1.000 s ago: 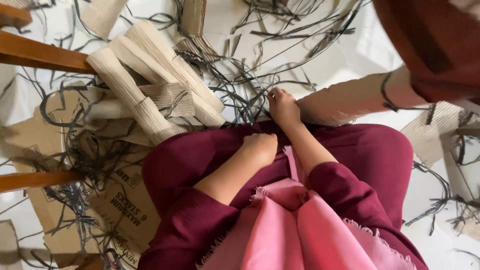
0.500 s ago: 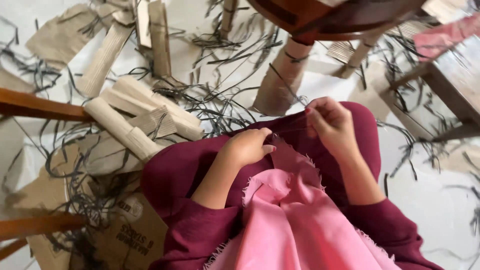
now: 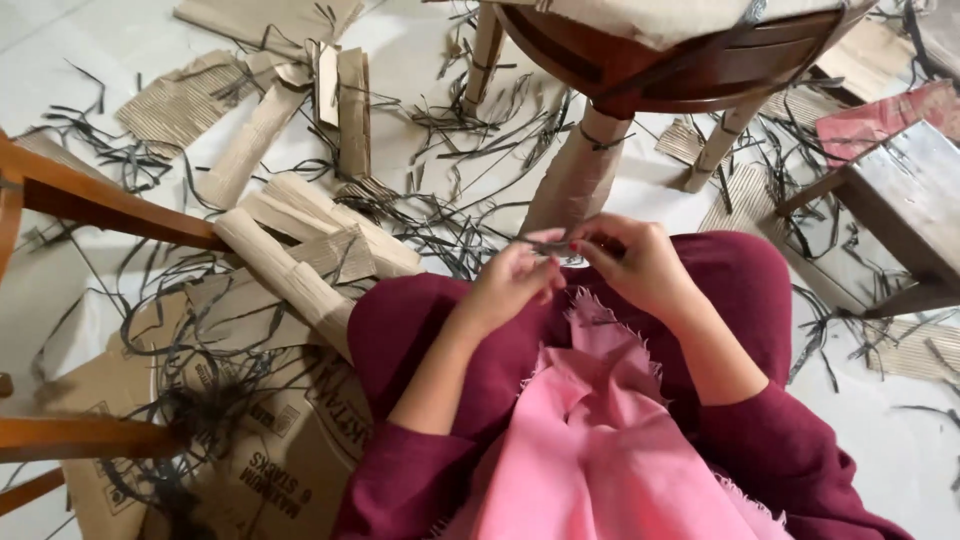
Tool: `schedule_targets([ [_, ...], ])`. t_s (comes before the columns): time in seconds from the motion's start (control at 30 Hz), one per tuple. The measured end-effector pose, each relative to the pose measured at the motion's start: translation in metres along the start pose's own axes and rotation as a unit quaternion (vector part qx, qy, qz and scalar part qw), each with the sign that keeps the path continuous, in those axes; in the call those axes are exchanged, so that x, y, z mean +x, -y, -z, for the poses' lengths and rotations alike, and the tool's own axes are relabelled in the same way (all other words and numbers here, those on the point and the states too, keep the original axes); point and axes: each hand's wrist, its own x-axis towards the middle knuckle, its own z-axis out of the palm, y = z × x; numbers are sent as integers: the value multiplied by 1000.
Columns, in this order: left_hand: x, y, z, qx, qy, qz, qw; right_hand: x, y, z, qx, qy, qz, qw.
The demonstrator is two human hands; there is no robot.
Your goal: Wrapping a chair leg with brown paper and securing it with black strips
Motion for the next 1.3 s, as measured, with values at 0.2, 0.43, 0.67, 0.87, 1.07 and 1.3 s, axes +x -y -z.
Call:
schedule_targets([
  [0.2, 58, 2, -24, 42, -88, 69, 993, -10, -18, 46, -20, -37, -5, 999],
  [0.43, 71, 25, -2, 47, -145, 109, 982, 6, -57, 64, -42, -19, -80, 996],
  [0.67, 91, 83, 36, 116, -137, 140, 974, 21, -185, 75, -320, 16, -244, 915],
  [0.87, 124, 72, 36, 224, -165, 109, 954, 32, -225, 81, -276, -120, -221, 928],
  [1.07, 163, 85, 44, 221, -229, 109, 942, 50, -282, 58, -77, -244, -141, 956],
  [1.3, 225, 106, 73, 140, -162, 31, 976, 134, -287, 16, 321, -205, -243, 892],
])
